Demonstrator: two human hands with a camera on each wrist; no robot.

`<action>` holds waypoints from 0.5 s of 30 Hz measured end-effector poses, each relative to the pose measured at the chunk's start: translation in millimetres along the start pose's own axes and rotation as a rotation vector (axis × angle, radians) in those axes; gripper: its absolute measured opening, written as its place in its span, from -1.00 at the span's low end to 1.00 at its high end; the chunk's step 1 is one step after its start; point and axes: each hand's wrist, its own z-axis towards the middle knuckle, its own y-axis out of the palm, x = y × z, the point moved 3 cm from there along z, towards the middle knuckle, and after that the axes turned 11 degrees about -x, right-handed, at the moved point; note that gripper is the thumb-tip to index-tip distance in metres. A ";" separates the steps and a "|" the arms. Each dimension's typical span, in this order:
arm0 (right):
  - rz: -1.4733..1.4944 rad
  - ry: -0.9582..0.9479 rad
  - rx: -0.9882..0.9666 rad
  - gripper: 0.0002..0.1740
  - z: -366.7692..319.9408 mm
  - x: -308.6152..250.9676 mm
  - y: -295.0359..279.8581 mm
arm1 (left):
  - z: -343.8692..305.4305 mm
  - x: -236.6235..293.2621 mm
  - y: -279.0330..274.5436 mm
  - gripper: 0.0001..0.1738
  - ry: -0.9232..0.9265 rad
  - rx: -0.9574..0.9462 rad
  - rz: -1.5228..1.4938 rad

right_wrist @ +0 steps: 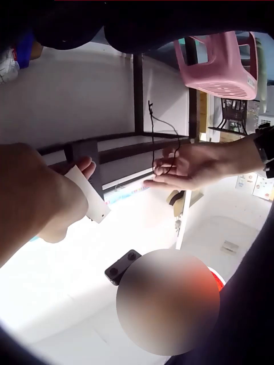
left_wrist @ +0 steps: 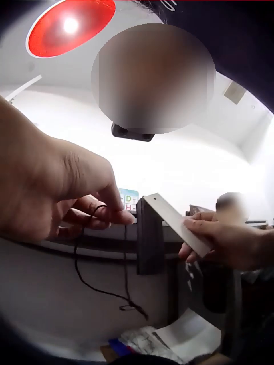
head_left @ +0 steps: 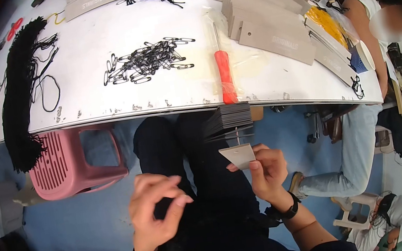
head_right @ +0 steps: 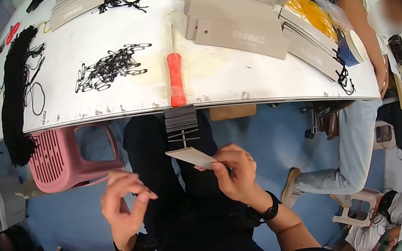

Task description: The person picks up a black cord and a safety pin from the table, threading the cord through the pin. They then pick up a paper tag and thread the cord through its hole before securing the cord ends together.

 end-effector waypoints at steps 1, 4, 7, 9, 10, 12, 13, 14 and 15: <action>-0.008 -0.015 -0.006 -0.82 1.2 -1.0 1.1 | 2.0 4.0 2.4 -0.66 0.003 -0.052 -0.031; 0.089 0.069 0.062 -0.81 -4.1 6.7 7.9 | 14.9 19.9 7.0 -0.68 0.022 -0.174 -0.118; 0.096 0.008 0.079 -0.81 -0.9 6.4 8.0 | 28.5 30.9 14.2 -0.77 0.078 -0.271 -0.110; 0.118 0.036 0.081 -0.81 -0.3 8.6 6.1 | 37.8 36.0 19.5 -0.80 0.088 -0.283 -0.108; 0.139 0.066 0.085 -0.80 -0.6 9.5 6.7 | 41.8 38.4 20.0 -0.80 0.117 -0.277 -0.102; 0.205 0.079 0.096 -0.81 3.2 3.7 7.3 | 46.0 41.7 21.6 -0.79 0.129 -0.283 -0.093; 0.255 0.080 0.103 -0.81 5.8 2.7 7.3 | 48.2 42.7 22.3 -0.79 0.138 -0.266 -0.068; 0.258 0.083 0.103 -0.81 6.9 3.6 8.3 | 50.2 43.5 23.3 -0.79 0.150 -0.248 -0.044; 0.262 0.124 0.112 -0.82 7.5 5.3 9.3 | 51.4 43.0 24.4 -0.77 0.144 -0.224 -0.044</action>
